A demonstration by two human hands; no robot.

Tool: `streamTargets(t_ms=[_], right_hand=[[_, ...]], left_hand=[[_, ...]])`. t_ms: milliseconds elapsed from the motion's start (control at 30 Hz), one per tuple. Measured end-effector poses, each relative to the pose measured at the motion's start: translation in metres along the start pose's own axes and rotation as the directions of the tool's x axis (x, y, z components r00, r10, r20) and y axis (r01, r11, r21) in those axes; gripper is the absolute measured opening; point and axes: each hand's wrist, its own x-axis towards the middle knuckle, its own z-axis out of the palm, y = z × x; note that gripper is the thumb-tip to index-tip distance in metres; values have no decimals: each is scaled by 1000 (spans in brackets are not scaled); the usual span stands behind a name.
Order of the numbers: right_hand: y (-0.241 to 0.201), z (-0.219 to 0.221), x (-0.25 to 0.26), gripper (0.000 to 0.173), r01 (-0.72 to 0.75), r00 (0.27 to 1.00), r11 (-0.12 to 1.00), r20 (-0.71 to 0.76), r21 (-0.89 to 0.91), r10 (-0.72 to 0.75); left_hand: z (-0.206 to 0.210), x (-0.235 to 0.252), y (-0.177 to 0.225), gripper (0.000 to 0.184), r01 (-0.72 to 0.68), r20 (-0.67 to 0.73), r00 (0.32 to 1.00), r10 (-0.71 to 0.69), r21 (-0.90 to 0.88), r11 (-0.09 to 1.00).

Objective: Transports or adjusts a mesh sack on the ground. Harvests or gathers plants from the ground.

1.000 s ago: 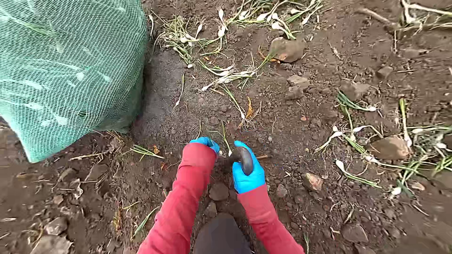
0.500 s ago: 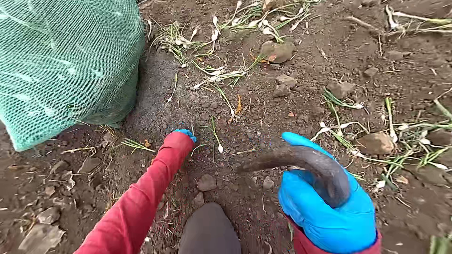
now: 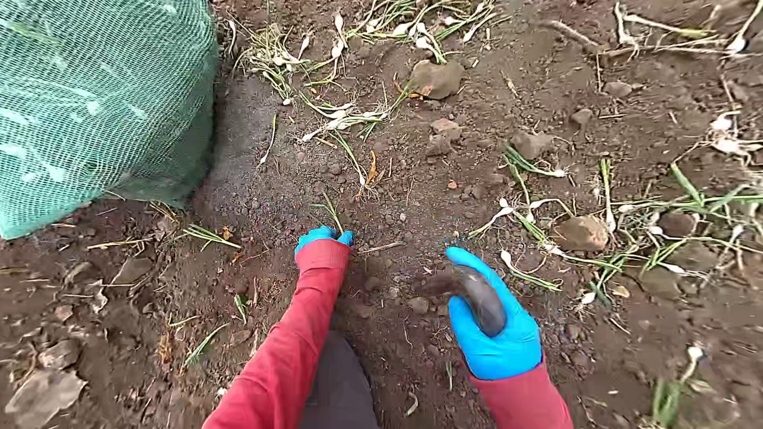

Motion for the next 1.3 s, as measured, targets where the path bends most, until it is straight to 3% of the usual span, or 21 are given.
streamTargets(t_ms=[67,133,233,300,333,400,467,533,567,633,700,767,833,900,933,1000,1033,1133,1200,1233,1300], right_hand=[[2,-11,-11,57,-129,992,992,-17,-13,128],[-26,-29,2,51,-82,995,989,-39,126,87],[-43,-42,11,47,80,996,970,-65,231,-67],[-12,-20,12,56,41,998,985,-54,167,-32],[12,-6,6,59,-41,998,996,-45,81,45],[46,4,-14,57,-110,994,994,6,17,110],[28,-18,-13,51,-82,996,995,-23,60,84],[1,-59,-6,44,-5,997,982,-79,188,20],[-3,-74,3,41,48,992,974,-128,220,-21],[-8,-82,27,41,23,972,974,-234,223,30],[2,-86,29,56,-122,969,957,-176,262,172],[0,-103,4,54,-201,953,922,-151,330,262],[-19,-138,-16,35,-138,975,934,-124,330,187],[-36,-160,-15,17,8,993,951,-118,309,29],[-37,-158,-2,13,84,992,944,-119,320,-48],[-17,-130,21,43,134,986,951,-131,278,-101],[7,-113,22,56,73,994,973,-98,219,-52],[73,-80,-5,58,-173,985,984,2,35,173],[59,-91,6,52,-144,987,987,-60,77,149],[38,-109,13,50,-130,988,978,-59,164,142],[-2,-167,42,53,-70,995,930,89,360,41]], left_hand=[[-4,18,19,42,22,73,997,-28,86,996],[-20,18,26,35,-69,99,993,65,37,997],[-28,-49,0,19,-91,167,975,146,-303,949],[-35,-87,19,13,-123,127,970,206,-474,872],[-30,-100,35,13,-138,112,972,205,-432,891],[12,-111,68,21,-189,160,966,206,-113,975],[61,-104,89,37,-313,295,926,236,248,917],[74,-100,79,38,-451,297,885,360,348,822],[60,-95,74,35,-438,243,895,375,309,844],[14,-66,71,31,-316,-27,946,322,138,939],[-37,-12,97,42,-78,-212,974,75,-8,997],[-68,35,132,56,46,-122,992,-22,203,978],[-79,58,152,49,-29,-47,998,51,383,923],[-75,28,136,38,-125,-19,991,131,184,975],[-72,2,126,33,-167,19,986,168,-64,984],[-53,-66,115,23,-177,81,969,233,-430,885],[-35,-97,117,18,-202,58,966,254,-446,872],[62,-146,129,25,-318,65,946,316,10,948],[116,-129,136,51,-356,169,934,315,342,870],[121,-131,130,54,-352,180,935,305,389,851],[98,-154,123,35,-361,39,930,366,287,887]])
